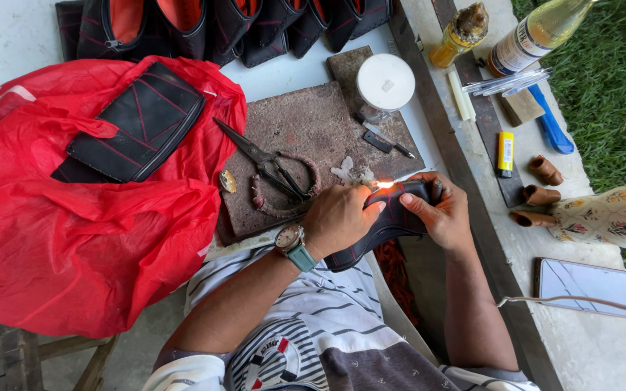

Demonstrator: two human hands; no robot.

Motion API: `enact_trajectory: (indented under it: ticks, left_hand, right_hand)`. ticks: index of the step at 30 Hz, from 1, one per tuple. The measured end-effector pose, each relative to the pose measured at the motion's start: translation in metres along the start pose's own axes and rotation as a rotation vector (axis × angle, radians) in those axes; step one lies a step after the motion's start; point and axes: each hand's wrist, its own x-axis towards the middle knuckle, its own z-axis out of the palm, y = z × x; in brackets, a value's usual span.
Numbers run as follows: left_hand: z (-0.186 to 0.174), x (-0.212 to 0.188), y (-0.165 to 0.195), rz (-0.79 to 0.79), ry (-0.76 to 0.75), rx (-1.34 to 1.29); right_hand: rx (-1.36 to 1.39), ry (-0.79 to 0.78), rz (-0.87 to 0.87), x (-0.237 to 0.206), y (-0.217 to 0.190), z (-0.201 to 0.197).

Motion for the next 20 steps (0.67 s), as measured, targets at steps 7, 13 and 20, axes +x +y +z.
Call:
enact_trajectory:
  ticks: [7, 13, 20]
  left_hand:
    - [-0.006, 0.001, 0.003, -0.047, -0.043, -0.018]
    - [-0.005, -0.024, 0.008, 0.155, 0.156, -0.204]
    - [0.019, -0.031, -0.007, 0.038, 0.06, -0.106]
  right_hand:
    - [0.001, -0.015, -0.009, 0.0, 0.003, -0.002]
    - [0.0, -0.129, 0.023, -0.009, -0.007, -0.009]
    - [-0.193, -0.079, 0.018, -0.02, -0.003, 0.003]
